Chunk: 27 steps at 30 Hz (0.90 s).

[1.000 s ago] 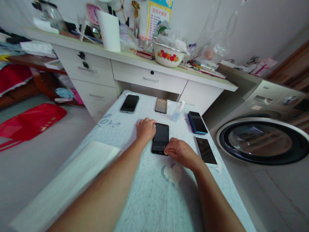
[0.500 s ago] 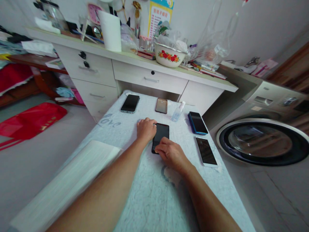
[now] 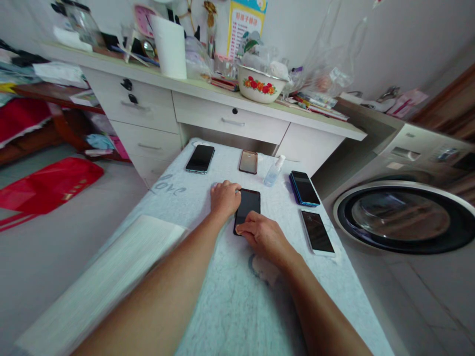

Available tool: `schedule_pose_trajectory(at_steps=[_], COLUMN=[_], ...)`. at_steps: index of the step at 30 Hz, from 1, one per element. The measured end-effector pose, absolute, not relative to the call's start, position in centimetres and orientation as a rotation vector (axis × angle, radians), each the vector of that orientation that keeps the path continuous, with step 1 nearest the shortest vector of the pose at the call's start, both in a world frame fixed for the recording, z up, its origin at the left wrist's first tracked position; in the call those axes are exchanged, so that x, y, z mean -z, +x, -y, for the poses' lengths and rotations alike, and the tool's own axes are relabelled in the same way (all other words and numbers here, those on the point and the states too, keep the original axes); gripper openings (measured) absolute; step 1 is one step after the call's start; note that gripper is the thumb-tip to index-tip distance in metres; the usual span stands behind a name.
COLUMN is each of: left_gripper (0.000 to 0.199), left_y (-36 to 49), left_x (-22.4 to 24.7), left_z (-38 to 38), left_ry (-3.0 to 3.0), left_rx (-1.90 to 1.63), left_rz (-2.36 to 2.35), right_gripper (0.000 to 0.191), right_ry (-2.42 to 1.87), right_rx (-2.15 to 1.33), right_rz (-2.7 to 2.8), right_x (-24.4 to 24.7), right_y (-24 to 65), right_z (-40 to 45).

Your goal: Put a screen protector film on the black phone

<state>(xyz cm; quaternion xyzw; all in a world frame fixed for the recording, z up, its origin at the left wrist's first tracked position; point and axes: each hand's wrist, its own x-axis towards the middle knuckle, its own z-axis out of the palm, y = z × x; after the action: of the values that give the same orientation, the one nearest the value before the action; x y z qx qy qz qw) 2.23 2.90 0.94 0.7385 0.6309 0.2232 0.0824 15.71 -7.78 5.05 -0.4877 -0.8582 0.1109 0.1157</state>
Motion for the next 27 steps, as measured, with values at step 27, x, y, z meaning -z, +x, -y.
schedule_pose_trajectory(at_steps=[27], left_gripper=[0.028], left_y=[2.3], left_x=[-1.3], left_z=[-2.7], left_ry=[2.191], left_rx=[-0.673], left_rz=[-1.878], right_gripper=[0.02], right_ry=[-1.475], right_rx=[-0.261], right_rz=[2.484], right_x=[-5.1], right_y=[14.5], right_z=[8.1])
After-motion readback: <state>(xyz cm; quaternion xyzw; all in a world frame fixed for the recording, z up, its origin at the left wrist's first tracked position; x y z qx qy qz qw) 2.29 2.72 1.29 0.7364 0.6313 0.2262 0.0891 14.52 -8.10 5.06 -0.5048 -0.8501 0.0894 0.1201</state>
